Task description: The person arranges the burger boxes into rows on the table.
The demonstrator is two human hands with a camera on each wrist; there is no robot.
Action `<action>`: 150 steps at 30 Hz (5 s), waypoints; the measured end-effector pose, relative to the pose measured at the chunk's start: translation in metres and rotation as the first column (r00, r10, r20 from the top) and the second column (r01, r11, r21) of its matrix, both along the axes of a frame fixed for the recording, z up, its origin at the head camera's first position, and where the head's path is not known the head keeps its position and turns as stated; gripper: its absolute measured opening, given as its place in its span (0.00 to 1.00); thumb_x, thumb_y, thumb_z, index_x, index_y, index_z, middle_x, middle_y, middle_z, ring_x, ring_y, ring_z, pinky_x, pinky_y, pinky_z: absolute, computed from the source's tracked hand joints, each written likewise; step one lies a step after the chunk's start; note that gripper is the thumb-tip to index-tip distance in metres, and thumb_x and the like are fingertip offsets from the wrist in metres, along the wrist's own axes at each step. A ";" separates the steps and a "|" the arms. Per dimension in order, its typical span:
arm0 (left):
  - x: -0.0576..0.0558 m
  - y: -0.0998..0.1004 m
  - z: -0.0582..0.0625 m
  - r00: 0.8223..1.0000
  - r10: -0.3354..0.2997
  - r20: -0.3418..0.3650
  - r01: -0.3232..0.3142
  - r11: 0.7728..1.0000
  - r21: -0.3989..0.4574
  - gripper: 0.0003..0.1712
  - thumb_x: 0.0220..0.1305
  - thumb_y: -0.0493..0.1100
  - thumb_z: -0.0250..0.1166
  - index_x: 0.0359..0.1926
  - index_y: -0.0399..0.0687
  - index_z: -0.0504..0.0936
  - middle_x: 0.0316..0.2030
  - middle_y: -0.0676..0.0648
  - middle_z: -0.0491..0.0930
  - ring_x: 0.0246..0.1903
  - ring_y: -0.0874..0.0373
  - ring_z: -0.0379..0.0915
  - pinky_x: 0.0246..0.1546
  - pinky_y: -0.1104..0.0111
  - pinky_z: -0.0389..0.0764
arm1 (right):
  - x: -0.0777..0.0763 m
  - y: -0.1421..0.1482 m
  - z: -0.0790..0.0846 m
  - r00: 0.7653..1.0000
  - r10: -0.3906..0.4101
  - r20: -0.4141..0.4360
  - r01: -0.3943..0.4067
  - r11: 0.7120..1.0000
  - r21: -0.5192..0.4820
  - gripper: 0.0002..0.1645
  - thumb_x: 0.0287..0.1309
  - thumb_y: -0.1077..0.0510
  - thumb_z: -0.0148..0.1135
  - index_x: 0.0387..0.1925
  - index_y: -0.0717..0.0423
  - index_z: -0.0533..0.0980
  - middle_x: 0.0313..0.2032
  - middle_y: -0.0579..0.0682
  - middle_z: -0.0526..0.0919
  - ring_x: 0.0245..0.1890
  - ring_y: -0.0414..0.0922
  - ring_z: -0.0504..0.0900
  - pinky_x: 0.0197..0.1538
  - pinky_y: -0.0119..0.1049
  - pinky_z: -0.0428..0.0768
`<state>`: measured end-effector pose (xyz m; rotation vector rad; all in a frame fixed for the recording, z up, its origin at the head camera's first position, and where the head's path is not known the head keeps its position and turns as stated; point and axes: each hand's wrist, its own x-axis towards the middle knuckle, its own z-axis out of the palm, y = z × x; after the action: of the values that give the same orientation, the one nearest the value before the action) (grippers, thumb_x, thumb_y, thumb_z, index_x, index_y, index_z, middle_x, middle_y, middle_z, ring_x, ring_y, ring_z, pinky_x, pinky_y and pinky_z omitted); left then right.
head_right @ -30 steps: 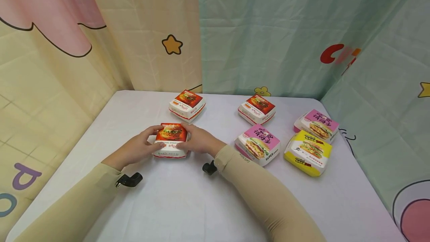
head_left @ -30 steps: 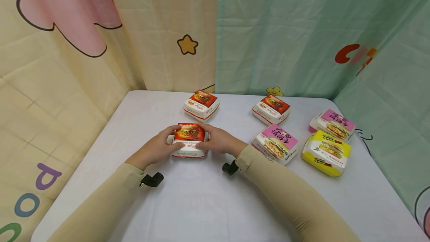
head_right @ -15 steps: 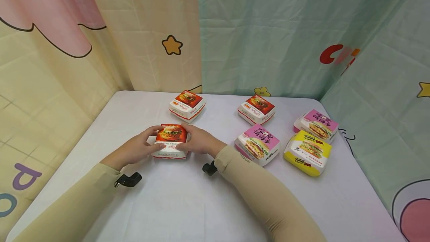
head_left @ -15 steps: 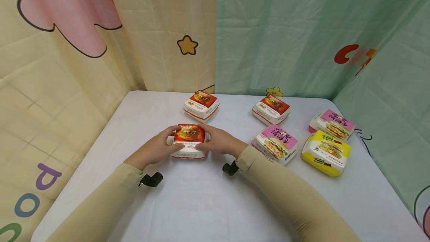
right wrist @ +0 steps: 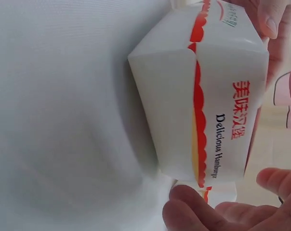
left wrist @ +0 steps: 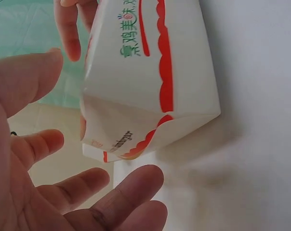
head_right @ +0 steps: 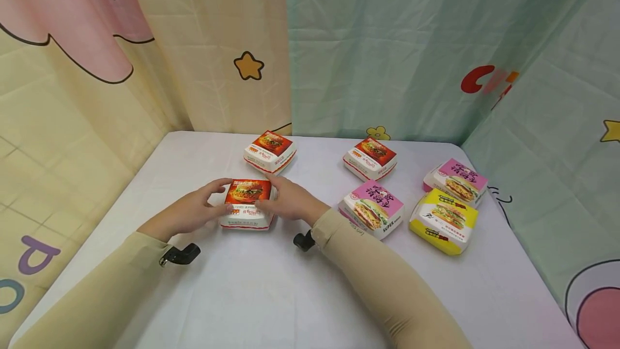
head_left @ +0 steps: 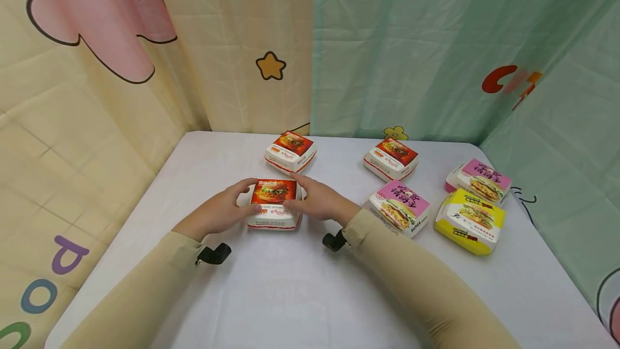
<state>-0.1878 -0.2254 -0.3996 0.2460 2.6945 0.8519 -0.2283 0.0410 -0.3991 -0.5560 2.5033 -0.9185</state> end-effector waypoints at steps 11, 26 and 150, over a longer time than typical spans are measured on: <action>-0.019 -0.010 0.020 0.997 0.050 -0.065 -0.050 0.999 0.004 0.45 0.76 0.62 0.60 0.84 0.54 0.53 0.77 0.34 0.65 0.70 0.31 0.70 0.67 0.36 0.73 | -0.013 0.001 0.012 0.983 -0.173 -0.055 0.172 0.985 -0.025 0.49 0.71 0.37 0.63 0.84 0.45 0.55 0.80 0.53 0.63 0.73 0.56 0.73 0.72 0.55 0.75; -0.063 -0.009 0.024 0.996 0.090 -0.020 -0.090 0.996 0.023 0.48 0.76 0.66 0.59 0.85 0.54 0.50 0.80 0.36 0.60 0.76 0.35 0.63 0.71 0.39 0.71 | -0.042 -0.002 0.016 0.950 -0.301 -0.088 0.296 0.953 -0.065 0.49 0.72 0.40 0.64 0.83 0.51 0.54 0.81 0.54 0.61 0.81 0.55 0.61 0.79 0.56 0.65; -0.126 0.005 -0.003 0.998 0.046 0.048 -0.047 0.999 0.020 0.35 0.81 0.54 0.56 0.83 0.64 0.58 0.76 0.35 0.66 0.58 0.43 0.77 0.63 0.47 0.78 | -0.087 -0.027 -0.014 0.975 -0.201 -0.092 0.205 0.978 0.041 0.40 0.79 0.48 0.54 0.84 0.46 0.54 0.80 0.55 0.63 0.78 0.52 0.66 0.79 0.51 0.66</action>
<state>-0.3137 -0.2205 -0.4026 0.1662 2.6584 0.8882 -0.3156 0.0145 -0.4133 -0.3352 2.6927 -0.9189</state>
